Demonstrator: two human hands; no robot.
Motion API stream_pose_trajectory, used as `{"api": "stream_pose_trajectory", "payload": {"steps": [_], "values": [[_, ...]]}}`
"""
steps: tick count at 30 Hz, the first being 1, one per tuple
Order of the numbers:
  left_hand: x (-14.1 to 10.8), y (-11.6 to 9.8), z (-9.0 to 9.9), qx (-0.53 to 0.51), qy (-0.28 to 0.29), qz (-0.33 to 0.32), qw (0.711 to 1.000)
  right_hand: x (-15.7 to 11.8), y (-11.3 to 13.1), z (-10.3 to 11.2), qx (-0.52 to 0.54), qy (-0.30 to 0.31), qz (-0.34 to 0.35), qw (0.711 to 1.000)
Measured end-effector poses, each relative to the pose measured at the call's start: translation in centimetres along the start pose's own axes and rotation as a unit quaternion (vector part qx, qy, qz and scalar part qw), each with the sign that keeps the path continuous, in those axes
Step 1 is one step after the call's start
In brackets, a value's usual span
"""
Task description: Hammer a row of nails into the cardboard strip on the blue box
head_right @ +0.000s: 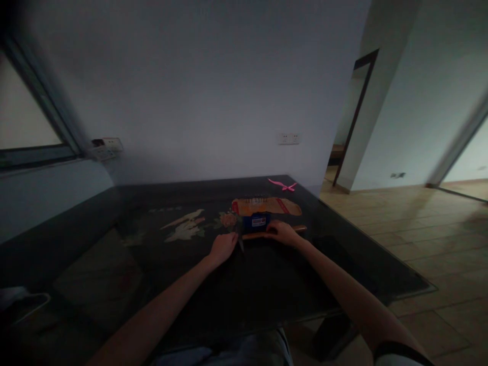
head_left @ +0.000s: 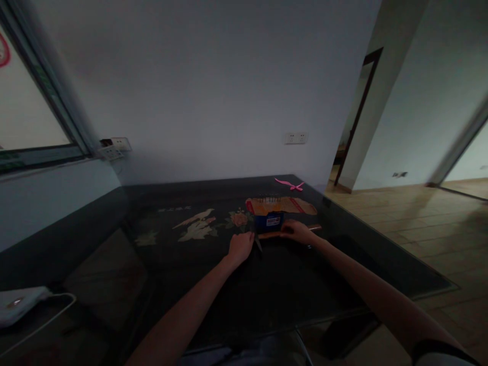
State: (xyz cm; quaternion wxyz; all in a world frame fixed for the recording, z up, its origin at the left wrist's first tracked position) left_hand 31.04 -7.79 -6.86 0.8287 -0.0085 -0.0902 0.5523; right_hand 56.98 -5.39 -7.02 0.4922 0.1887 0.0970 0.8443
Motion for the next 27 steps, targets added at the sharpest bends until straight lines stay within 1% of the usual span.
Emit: {"api": "stream_pose_trajectory", "payload": {"steps": [13, 19, 27], "values": [[-0.20, 0.04, 0.06, -0.003, -0.005, 0.004, 1.000, -0.41, 0.26, -0.42, 0.019, -0.034, 0.019, 0.999], [-0.27, 0.00, 0.18, -0.004, -0.005, 0.008, 1.000, -0.38, 0.18, -0.57, 0.026, -0.040, 0.030, 0.998], [-0.20, 0.00, -0.07, 0.011, -0.004, -0.004, 1.000, -0.62, 0.63, -0.44, 0.021, -0.049, 0.020, 0.998]]}}
Point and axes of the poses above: each hand's wrist, its own x-axis towards the middle knuckle, its own z-axis out of the back of the hand, y = z × x, the point moved 1 cm from there along x, towards the middle knuckle, and after that the axes turned 6 degrees about x, right-handed, at the moved point
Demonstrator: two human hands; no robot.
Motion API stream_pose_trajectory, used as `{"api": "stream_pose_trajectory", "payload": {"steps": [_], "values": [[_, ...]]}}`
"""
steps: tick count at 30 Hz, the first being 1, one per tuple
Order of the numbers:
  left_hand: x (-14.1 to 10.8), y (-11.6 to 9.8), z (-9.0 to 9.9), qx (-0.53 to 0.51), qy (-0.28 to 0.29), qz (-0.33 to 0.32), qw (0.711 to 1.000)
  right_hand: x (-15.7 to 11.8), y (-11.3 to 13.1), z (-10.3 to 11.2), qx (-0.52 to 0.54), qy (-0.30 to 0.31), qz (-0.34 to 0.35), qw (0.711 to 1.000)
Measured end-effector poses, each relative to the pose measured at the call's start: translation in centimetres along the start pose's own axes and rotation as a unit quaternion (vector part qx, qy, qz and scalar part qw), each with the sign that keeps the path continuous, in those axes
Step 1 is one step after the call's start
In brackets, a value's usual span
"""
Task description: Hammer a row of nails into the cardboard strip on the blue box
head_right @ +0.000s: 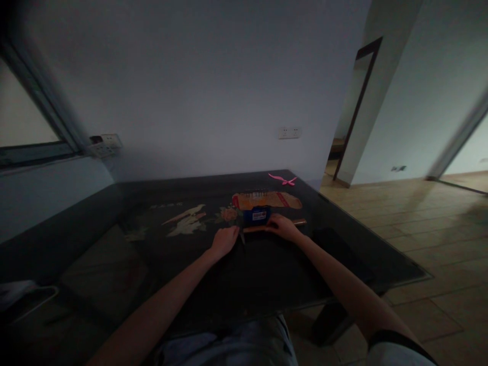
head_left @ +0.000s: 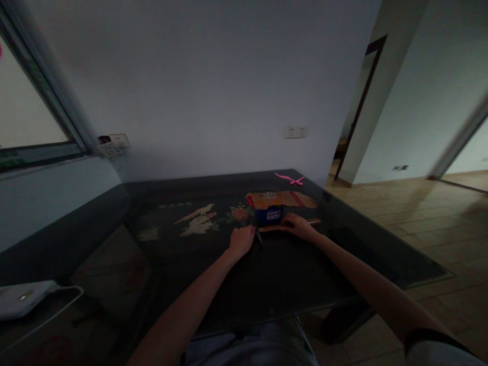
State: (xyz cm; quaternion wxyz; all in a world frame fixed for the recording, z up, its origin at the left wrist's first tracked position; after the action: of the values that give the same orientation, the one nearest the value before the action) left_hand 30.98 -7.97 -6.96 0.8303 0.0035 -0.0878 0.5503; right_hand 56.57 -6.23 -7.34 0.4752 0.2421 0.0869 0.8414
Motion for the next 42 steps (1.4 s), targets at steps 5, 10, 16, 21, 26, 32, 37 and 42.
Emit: {"api": "stream_pose_trajectory", "payload": {"steps": [5, 10, 16, 21, 26, 32, 37, 42], "values": [[-0.2, -0.1, 0.1, 0.000, -0.006, -0.004, 1.000, -0.4, 0.4, 0.1, -0.030, -0.021, -0.023, 0.999], [-0.4, -0.1, 0.1, -0.001, -0.015, 0.006, 1.000, -0.4, 0.7, 0.4, -0.051, -0.015, -0.019, 0.998], [-0.5, -0.1, 0.2, 0.006, -0.017, -0.006, 1.000, -0.5, 0.6, 0.6, -0.040, -0.004, -0.010, 0.999], [-0.5, -0.2, 0.0, 0.013, -0.011, -0.018, 1.000, -0.5, 0.2, 0.5, -0.043, -0.014, -0.001, 0.999], [-0.4, -0.1, -0.4, 0.010, -0.029, -0.033, 0.999, -0.6, -0.1, 0.4, -0.044, -0.013, -0.005, 0.999], [-0.4, 0.1, -0.5, -0.008, -0.036, -0.039, 0.999, -0.6, -0.2, 0.0, -0.045, -0.021, -0.010, 0.999], [-0.6, 0.4, -0.7, -0.039, -0.048, -0.027, 0.998, -0.7, -0.2, 0.0, -0.041, -0.024, -0.016, 0.999], [0.2, 0.9, -0.9, -0.117, -0.107, -0.009, 0.987, -0.2, -0.6, 0.1, -0.038, -0.055, -0.061, 0.996]]}}
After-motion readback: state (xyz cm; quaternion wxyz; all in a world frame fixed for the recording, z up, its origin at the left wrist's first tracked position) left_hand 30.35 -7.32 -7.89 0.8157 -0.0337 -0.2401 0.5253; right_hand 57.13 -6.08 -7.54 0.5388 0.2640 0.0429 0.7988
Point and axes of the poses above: each hand's wrist, its own x-axis towards the middle knuckle, its own z-axis out of the back of the hand, y = z × x, the point moved 1 cm from there along x, towards the middle knuckle, and after that the axes turned 6 degrees about x, right-handed, at the moved point
